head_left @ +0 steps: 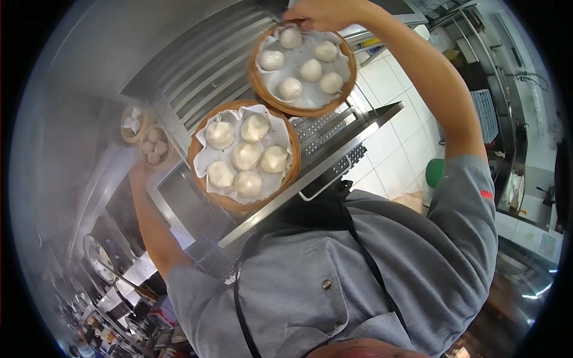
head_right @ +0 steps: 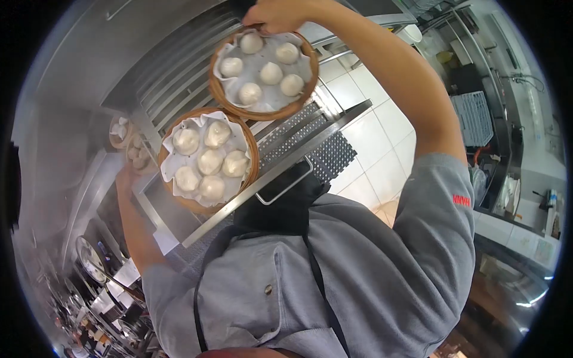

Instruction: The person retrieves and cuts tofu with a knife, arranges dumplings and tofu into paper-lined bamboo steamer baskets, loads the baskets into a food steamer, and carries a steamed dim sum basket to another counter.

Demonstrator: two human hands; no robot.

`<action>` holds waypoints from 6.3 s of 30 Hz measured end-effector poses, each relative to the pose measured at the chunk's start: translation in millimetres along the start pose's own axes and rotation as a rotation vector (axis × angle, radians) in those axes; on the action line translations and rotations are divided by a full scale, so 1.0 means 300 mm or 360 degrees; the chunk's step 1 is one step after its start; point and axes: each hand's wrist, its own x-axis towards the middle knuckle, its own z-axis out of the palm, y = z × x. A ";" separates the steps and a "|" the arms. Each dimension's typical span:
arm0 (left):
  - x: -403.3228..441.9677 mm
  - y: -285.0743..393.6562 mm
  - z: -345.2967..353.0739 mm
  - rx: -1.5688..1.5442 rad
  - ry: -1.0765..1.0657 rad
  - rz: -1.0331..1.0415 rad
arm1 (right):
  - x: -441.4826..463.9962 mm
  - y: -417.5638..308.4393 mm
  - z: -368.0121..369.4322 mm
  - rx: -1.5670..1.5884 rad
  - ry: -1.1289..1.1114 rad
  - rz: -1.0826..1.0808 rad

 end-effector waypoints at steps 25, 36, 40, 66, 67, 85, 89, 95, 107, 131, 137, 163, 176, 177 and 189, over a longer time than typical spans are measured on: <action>-0.280 0.208 -0.134 -0.0166 0.0569 -0.0065 | -0.156 -0.072 -0.031 0.0605 0.0653 0.0719; -0.790 0.931 -0.302 -0.0056 0.0576 0.0068 | 0.248 -0.607 -0.093 0.1038 0.0354 -0.0036; -0.791 1.081 -0.212 -0.0170 0.0378 0.0282 | 0.240 -0.644 -0.102 0.1780 0.0077 0.0217; 0.017 0.203 0.011 -0.1150 0.0476 -0.0272 | 0.294 -0.432 0.145 0.2051 0.0907 0.0735; 0.065 0.190 0.014 -0.1173 0.0472 -0.0313 | 0.263 -0.461 0.144 0.2048 0.0916 0.0743; 0.004 0.145 -0.265 0.0495 0.0539 0.0459 | -0.129 -0.561 -0.002 0.1492 0.0649 0.0652; -0.479 0.650 -0.336 -0.0077 0.0594 -0.0129 | -0.130 -0.502 0.000 0.1540 0.0685 0.0406; -0.736 1.008 -0.295 -0.0036 0.0479 0.0007 | -0.221 -0.439 0.018 0.1631 0.0780 0.0274; -0.623 1.155 -0.017 -0.0233 0.0228 0.0065 | -0.541 -0.314 0.162 0.1913 0.0984 0.0444; -0.821 0.989 0.012 -0.0280 0.0826 -0.0042 | -0.373 -0.365 0.165 0.0625 0.1027 0.0210; -0.776 1.018 0.028 -0.0392 0.0795 0.0053 | -0.369 -0.379 0.201 0.0178 0.0741 0.0074; -0.719 1.012 0.140 -0.0786 0.0571 0.0148 | 0.131 -0.422 0.082 0.0179 0.0770 -0.0536; -1.337 1.052 0.252 -0.0830 0.0647 0.0985 | 0.308 -0.455 0.113 -0.0213 0.0561 -0.0689; -1.385 1.104 0.321 -0.0850 0.0296 0.1089 | 0.301 -0.459 0.097 -0.0175 0.0494 -0.0692; -1.293 1.173 0.871 -0.2357 -0.0436 0.0002 | 0.287 -0.454 0.097 -0.0193 0.0430 -0.0651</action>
